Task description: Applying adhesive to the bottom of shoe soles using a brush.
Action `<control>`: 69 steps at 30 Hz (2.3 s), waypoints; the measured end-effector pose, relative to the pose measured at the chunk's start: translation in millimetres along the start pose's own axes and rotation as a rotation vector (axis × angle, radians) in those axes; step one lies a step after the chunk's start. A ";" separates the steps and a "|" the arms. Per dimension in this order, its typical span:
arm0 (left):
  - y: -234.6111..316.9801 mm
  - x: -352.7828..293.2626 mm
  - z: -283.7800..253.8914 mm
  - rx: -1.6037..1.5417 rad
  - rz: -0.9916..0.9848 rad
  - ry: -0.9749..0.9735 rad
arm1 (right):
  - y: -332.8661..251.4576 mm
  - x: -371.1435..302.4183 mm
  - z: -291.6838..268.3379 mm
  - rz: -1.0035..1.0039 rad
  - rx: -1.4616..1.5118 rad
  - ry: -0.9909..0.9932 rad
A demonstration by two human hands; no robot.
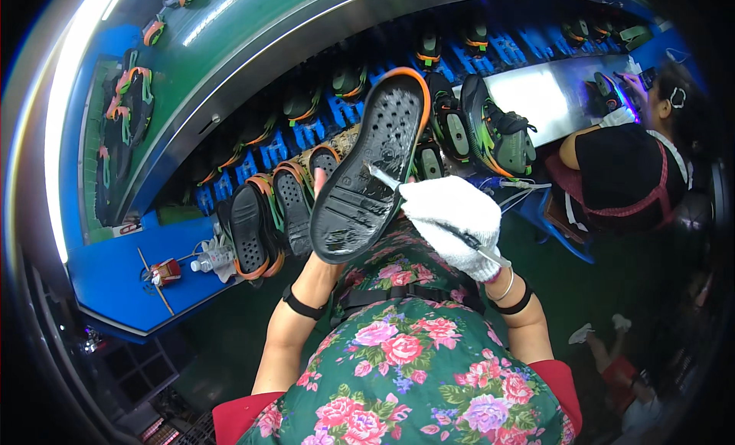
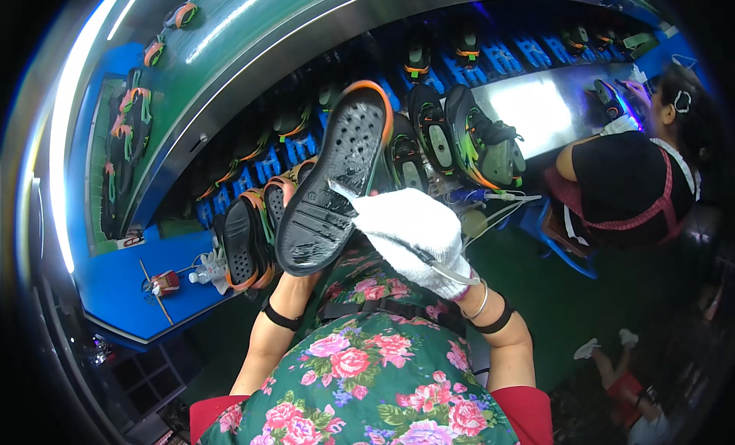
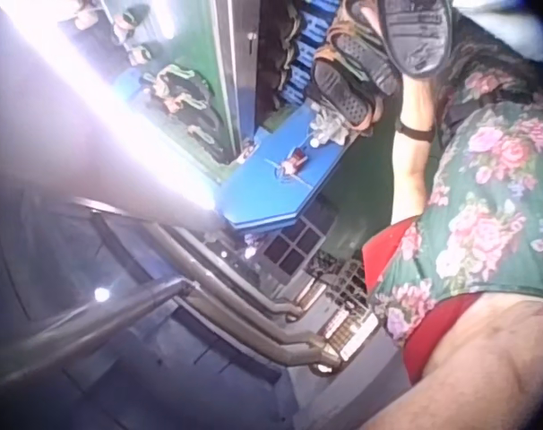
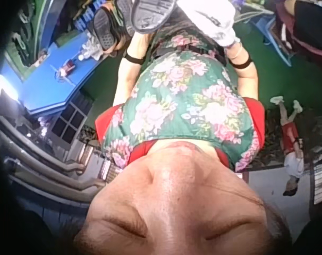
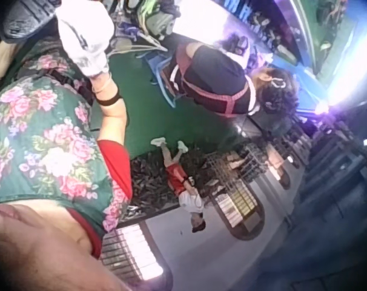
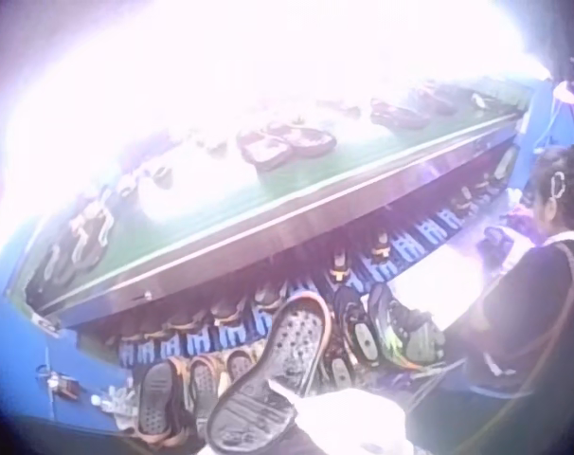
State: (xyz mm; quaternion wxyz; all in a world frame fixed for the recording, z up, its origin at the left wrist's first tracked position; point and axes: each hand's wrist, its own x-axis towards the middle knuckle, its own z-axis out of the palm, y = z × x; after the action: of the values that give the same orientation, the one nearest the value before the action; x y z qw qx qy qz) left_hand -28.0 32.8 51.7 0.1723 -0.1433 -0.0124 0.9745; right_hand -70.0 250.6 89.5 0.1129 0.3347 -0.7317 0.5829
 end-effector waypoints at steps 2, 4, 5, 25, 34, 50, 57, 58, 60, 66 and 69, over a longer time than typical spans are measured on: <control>-3.0 -1.1 -8.2 0.066 0.012 0.086 | -1.5 -0.2 -2.2 0.009 -0.002 0.021; 17.1 -1.1 -70.0 0.005 -0.071 -0.189 | -6.9 7.3 -4.1 -0.028 -0.002 0.032; 16.7 2.7 -80.2 -0.044 -0.100 -0.295 | -7.6 9.7 -6.1 -0.055 -0.020 0.049; -36.1 6.7 -55.2 0.046 -0.108 0.017 | -13.3 23.0 -8.1 -0.115 -0.140 -0.117; -26.6 8.9 -51.5 0.085 -0.080 -0.040 | -17.6 17.2 3.1 -0.011 0.000 -0.053; -18.7 40.5 -14.3 0.061 0.018 -0.199 | 1.0 2.8 19.1 -0.018 0.064 -0.100; -19.6 45.1 -3.8 0.113 0.134 -0.228 | 0.4 2.7 23.8 -0.027 0.186 -0.018; -18.1 44.4 -2.1 0.044 0.117 -0.177 | -0.1 4.4 19.6 -0.025 0.100 -0.022; -17.4 44.1 3.4 0.028 0.121 -0.193 | -4.5 3.6 18.1 -0.055 0.046 -0.104; -12.3 48.0 0.4 0.044 0.176 -0.153 | -7.2 -0.5 29.5 -0.065 0.255 -0.142; -8.4 48.6 3.7 0.052 0.162 -0.224 | 2.5 0.6 26.4 -0.058 0.166 -0.029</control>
State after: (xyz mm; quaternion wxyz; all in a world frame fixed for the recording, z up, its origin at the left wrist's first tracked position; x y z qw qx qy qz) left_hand -70.0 57.3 42.4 0.0944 -0.0297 0.0055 0.9951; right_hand -66.1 226.1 80.1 0.0912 0.3724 -0.6723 0.6333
